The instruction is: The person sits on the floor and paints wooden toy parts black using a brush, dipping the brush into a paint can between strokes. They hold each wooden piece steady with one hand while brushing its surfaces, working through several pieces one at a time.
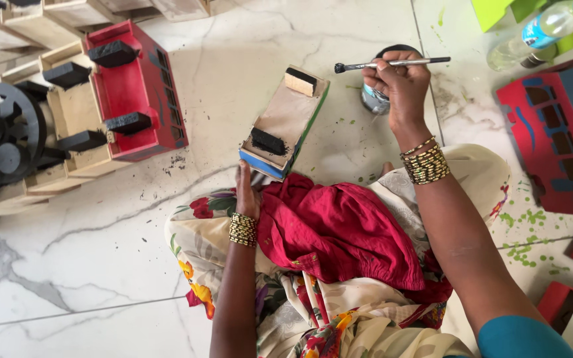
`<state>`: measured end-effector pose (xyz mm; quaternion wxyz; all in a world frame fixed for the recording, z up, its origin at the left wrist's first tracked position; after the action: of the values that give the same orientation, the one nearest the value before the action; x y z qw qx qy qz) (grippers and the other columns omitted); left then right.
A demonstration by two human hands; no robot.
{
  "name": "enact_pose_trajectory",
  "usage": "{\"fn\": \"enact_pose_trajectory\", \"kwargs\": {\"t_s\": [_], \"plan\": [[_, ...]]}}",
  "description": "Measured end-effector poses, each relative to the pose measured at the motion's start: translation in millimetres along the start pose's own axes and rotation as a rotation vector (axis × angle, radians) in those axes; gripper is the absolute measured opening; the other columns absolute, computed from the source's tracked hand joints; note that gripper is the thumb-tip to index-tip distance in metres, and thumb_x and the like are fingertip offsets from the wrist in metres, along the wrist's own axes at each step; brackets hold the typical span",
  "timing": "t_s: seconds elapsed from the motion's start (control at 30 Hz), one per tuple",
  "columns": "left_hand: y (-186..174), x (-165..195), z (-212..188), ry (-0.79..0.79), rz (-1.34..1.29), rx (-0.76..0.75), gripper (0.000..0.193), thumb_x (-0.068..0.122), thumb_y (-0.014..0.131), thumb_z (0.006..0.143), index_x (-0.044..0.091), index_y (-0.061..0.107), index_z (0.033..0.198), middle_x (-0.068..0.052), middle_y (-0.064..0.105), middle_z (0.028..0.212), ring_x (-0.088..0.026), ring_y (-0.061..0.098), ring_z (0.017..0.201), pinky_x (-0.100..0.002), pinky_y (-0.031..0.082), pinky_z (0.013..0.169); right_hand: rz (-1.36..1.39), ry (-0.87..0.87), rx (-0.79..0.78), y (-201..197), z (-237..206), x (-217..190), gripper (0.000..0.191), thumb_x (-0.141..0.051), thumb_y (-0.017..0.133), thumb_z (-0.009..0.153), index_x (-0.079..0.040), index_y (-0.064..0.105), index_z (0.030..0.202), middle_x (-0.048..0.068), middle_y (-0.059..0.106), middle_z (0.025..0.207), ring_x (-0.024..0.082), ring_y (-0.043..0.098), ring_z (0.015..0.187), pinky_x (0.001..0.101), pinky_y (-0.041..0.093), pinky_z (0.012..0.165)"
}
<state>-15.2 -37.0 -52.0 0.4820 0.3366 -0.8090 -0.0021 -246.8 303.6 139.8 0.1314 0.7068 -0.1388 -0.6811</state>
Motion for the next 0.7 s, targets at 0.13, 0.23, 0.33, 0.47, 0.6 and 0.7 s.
{"fn": "enact_pose_trajectory", "kwargs": {"t_s": [0.13,0.23,0.33,0.47,0.6,0.7], "plan": [[11.5,2.8,-3.1,0.036,-0.051,-0.153,0.088,0.057,0.063,0.094,-0.002,0.035,0.153,-0.015,0.052,0.147,-0.028,0.058,0.128,-0.044,0.051,0.105,0.01,0.037,0.001,0.8,0.2,5.8,0.014,-0.001,0.068,0.1,-0.001,0.059,0.112,0.012,0.072,0.102,0.025,0.079,0.093,0.0346,0.069,0.083],[9.3,-3.5,5.0,0.005,-0.074,-0.107,0.086,0.054,0.069,0.093,-0.004,0.04,0.15,-0.017,0.056,0.142,-0.028,0.059,0.127,-0.044,0.052,0.104,0.024,0.057,-0.007,1.3,-0.3,9.2,0.015,-0.005,0.069,0.101,-0.002,0.059,0.112,0.011,0.073,0.103,0.026,0.079,0.094,0.0357,0.069,0.084],[7.0,-8.9,16.8,0.007,-0.034,-0.03,0.087,0.051,0.073,0.089,-0.001,0.039,0.149,-0.015,0.057,0.14,-0.026,0.059,0.127,-0.042,0.052,0.102,0.032,0.05,-0.014,1.4,-0.9,10.4,0.016,-0.005,0.07,0.102,-0.002,0.059,0.113,0.013,0.073,0.104,0.026,0.078,0.095,0.0367,0.068,0.085],[5.1,-7.4,31.2,0.084,0.045,0.035,0.091,0.054,0.077,0.085,-0.003,0.043,0.149,-0.017,0.057,0.141,-0.026,0.057,0.127,-0.043,0.05,0.103,0.042,0.063,-0.023,1.5,-1.3,15.5,0.016,-0.003,0.07,0.101,-0.002,0.059,0.113,0.014,0.074,0.105,0.027,0.078,0.095,0.0376,0.068,0.085],[-10.9,-17.0,46.3,-0.051,0.059,0.194,0.107,0.053,0.081,0.08,0.003,0.024,0.155,-0.016,0.051,0.146,-0.027,0.054,0.131,-0.044,0.048,0.106,0.039,0.098,-0.017,1.4,-0.7,23.2,0.015,-0.001,0.07,0.101,-0.002,0.059,0.112,0.014,0.074,0.105,0.027,0.078,0.096,0.0375,0.068,0.085],[-13.2,-15.6,55.1,-0.1,0.067,0.228,0.11,0.048,0.086,0.076,-0.001,0.027,0.155,-0.023,0.053,0.147,-0.029,0.052,0.133,-0.045,0.043,0.106,0.017,0.093,-0.017,3.2,0.4,24.2,0.015,0.0,0.07,0.101,-0.002,0.06,0.112,0.015,0.074,0.106,0.028,0.078,0.095,0.0377,0.068,0.084]]}}
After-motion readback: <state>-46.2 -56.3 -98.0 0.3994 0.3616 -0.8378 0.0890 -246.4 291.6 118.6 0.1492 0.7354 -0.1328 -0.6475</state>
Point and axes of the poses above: each hand's wrist, its own z-axis towards the middle knuckle, its own y-axis out of the palm, x = y × z, the point moved 10 cm from there along z, towards the middle knuckle
